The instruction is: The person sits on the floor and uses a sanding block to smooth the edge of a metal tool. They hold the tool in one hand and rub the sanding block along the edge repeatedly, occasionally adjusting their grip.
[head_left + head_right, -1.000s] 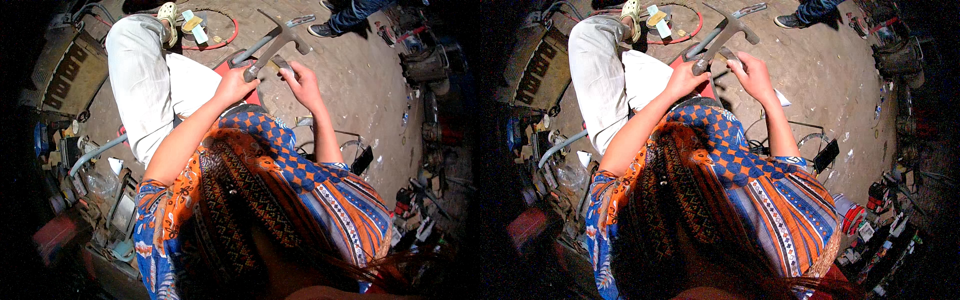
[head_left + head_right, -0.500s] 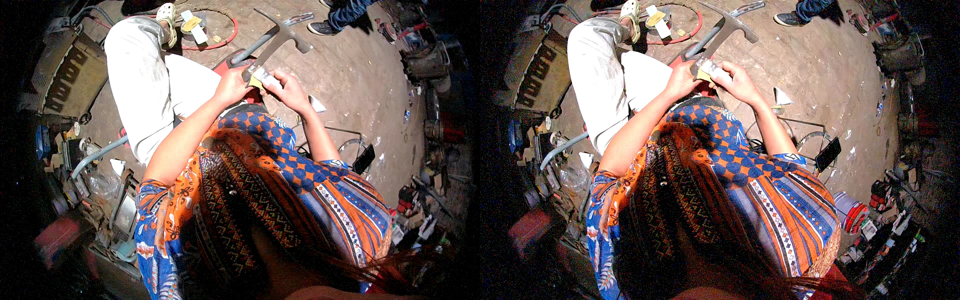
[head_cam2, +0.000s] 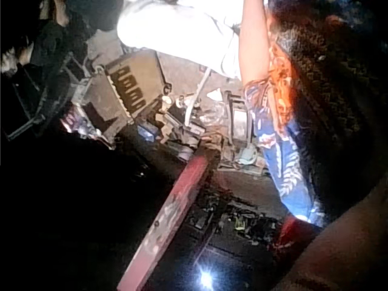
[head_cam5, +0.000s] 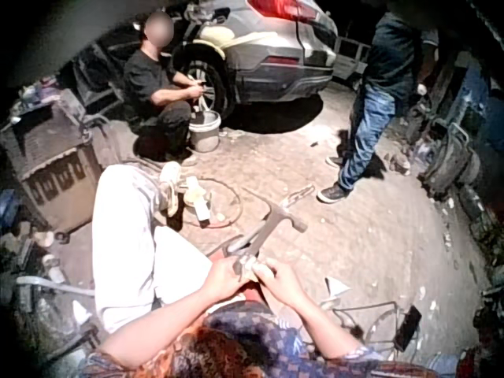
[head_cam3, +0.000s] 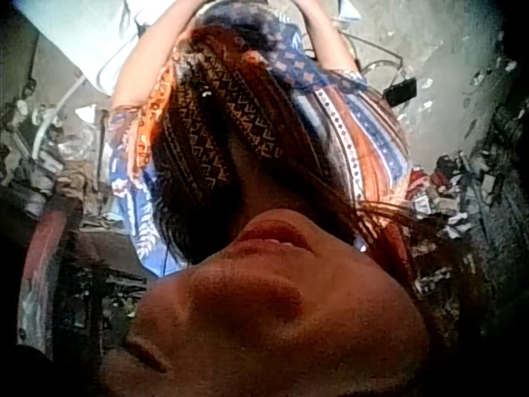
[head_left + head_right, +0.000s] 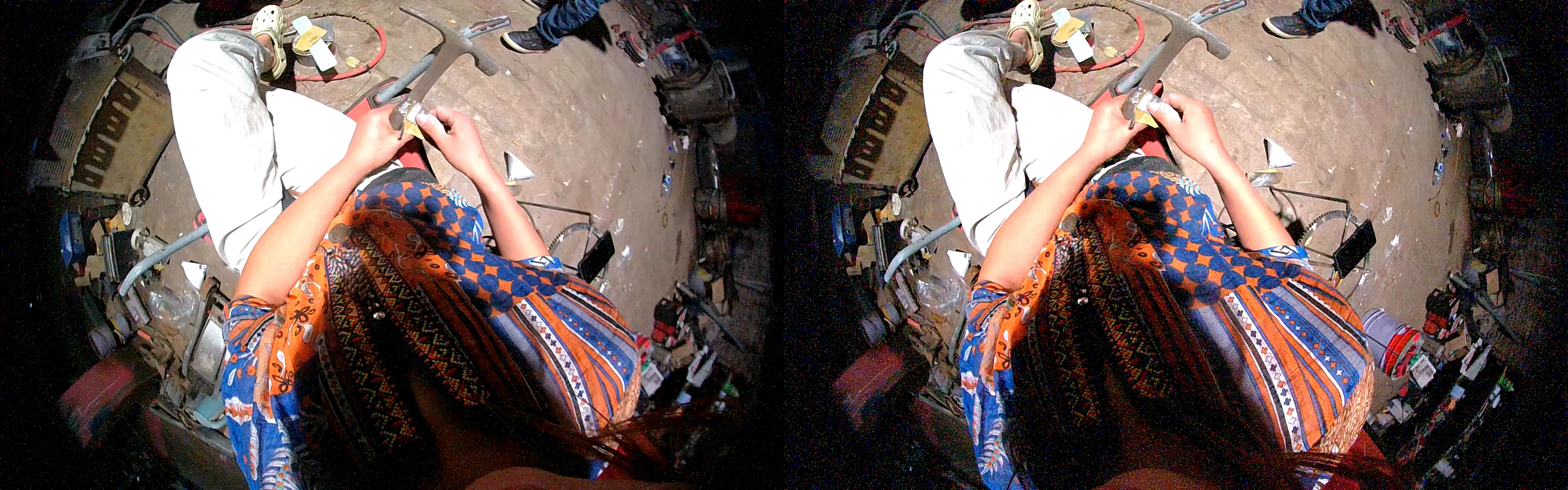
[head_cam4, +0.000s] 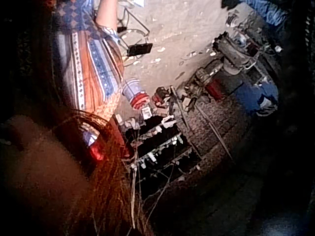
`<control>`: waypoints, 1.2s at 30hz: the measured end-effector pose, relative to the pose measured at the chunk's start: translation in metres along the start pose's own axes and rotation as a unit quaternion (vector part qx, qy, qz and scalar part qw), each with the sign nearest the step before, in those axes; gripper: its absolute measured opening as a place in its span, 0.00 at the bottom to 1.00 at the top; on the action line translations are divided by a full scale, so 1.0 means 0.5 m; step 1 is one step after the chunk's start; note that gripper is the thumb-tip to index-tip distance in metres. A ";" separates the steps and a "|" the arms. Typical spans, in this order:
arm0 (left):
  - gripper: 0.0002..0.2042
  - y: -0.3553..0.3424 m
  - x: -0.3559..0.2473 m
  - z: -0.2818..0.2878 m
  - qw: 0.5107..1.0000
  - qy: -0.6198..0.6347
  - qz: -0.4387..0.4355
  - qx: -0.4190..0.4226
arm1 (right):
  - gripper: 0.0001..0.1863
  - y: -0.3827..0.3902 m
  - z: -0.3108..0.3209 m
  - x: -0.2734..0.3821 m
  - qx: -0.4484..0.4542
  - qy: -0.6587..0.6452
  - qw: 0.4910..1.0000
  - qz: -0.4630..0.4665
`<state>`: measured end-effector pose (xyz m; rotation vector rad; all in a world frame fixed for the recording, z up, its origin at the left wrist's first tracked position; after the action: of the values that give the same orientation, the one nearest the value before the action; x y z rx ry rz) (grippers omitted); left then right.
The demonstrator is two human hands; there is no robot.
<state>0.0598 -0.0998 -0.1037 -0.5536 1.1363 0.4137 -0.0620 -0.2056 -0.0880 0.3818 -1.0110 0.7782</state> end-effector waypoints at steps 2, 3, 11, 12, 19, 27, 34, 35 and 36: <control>0.14 0.000 0.003 0.000 1.000 0.021 -0.003 -0.004 | 0.15 0.004 0.008 0.029 -0.027 -0.031 0.999 0.004; 0.14 -0.001 0.011 -0.004 0.999 0.039 0.004 -0.001 | 0.14 0.006 0.010 0.029 -0.046 -0.036 0.998 0.003; 0.13 0.000 0.013 -0.004 0.999 0.026 0.021 0.002 | 0.15 0.020 0.001 0.059 -0.117 0.018 0.990 0.074; 0.13 -0.001 0.009 0.000 0.999 -0.007 0.035 0.013 | 0.15 0.020 -0.001 0.062 -0.117 0.019 0.987 0.104; 0.13 0.001 0.009 0.000 0.998 0.042 0.053 0.019 | 0.40 0.035 -0.025 0.089 -0.082 0.095 0.983 0.130; 0.11 0.004 0.017 -0.011 0.986 0.129 0.098 0.037 | 0.27 0.039 -0.001 0.054 -0.113 -0.056 0.991 0.049; 0.15 -0.002 0.021 -0.002 0.998 -0.011 0.059 0.014 | 0.15 0.022 0.027 0.036 -0.142 -0.141 0.976 0.088; 0.14 -0.001 0.014 0.003 0.998 -0.031 0.059 0.013 | 0.15 0.023 0.026 0.044 -0.144 -0.130 0.973 0.122; 0.12 -0.001 0.023 -0.004 0.998 0.037 0.042 0.004 | 0.15 0.033 0.034 0.071 -0.142 -0.075 0.978 0.132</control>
<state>0.0630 -0.1011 -0.1147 -0.5182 1.2356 0.4640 -0.0741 -0.1906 -0.0497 0.0601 -1.3135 0.8365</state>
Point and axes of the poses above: each hand's wrist, its own y-axis away from the middle knuckle, its own z-axis out of the back of the hand, x = y × z, the point moved 5 cm from there along -y, towards the middle knuckle, and after that the axes turned 8 degrees about -x, right-handed, at the moved point
